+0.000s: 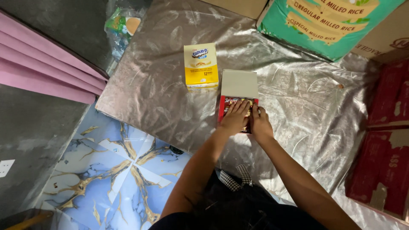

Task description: Sorting and organizing snack bars into boxes and arranging bottled water.

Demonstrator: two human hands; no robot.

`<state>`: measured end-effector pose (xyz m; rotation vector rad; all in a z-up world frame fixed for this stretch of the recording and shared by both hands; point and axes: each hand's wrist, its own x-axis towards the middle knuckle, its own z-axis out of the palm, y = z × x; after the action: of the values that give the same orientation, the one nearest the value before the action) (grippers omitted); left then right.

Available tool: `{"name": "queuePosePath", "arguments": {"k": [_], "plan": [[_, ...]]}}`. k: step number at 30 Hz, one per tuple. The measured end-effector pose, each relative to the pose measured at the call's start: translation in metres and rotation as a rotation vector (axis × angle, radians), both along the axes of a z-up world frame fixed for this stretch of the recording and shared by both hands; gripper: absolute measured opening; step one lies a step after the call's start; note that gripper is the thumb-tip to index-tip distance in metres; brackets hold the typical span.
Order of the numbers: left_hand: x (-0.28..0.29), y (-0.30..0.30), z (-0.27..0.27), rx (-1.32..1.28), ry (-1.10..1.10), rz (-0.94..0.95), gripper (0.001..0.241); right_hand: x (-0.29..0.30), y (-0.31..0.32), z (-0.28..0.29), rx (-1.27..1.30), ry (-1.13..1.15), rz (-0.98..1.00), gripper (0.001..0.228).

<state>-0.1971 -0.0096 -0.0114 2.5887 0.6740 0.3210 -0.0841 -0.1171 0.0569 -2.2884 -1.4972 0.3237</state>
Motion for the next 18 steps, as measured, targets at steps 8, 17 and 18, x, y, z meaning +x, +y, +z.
{"name": "queuePosePath", "arguments": {"k": [8, 17, 18], "plan": [[-0.028, 0.061, 0.034, -0.169, -0.371, 0.534, 0.039, 0.056, 0.036, -0.065, 0.329, 0.504, -0.232, 0.048], [-0.011, 0.085, -0.038, -0.849, -0.659, 0.644, 0.037, 0.106, 0.077, -0.064, 0.301, 1.588, -0.595, 0.033], [-0.011, 0.088, -0.045, -0.945, -0.724, 0.644, 0.039, 0.102, 0.076, -0.051, 0.273, 1.607, -0.584, 0.034]]}}
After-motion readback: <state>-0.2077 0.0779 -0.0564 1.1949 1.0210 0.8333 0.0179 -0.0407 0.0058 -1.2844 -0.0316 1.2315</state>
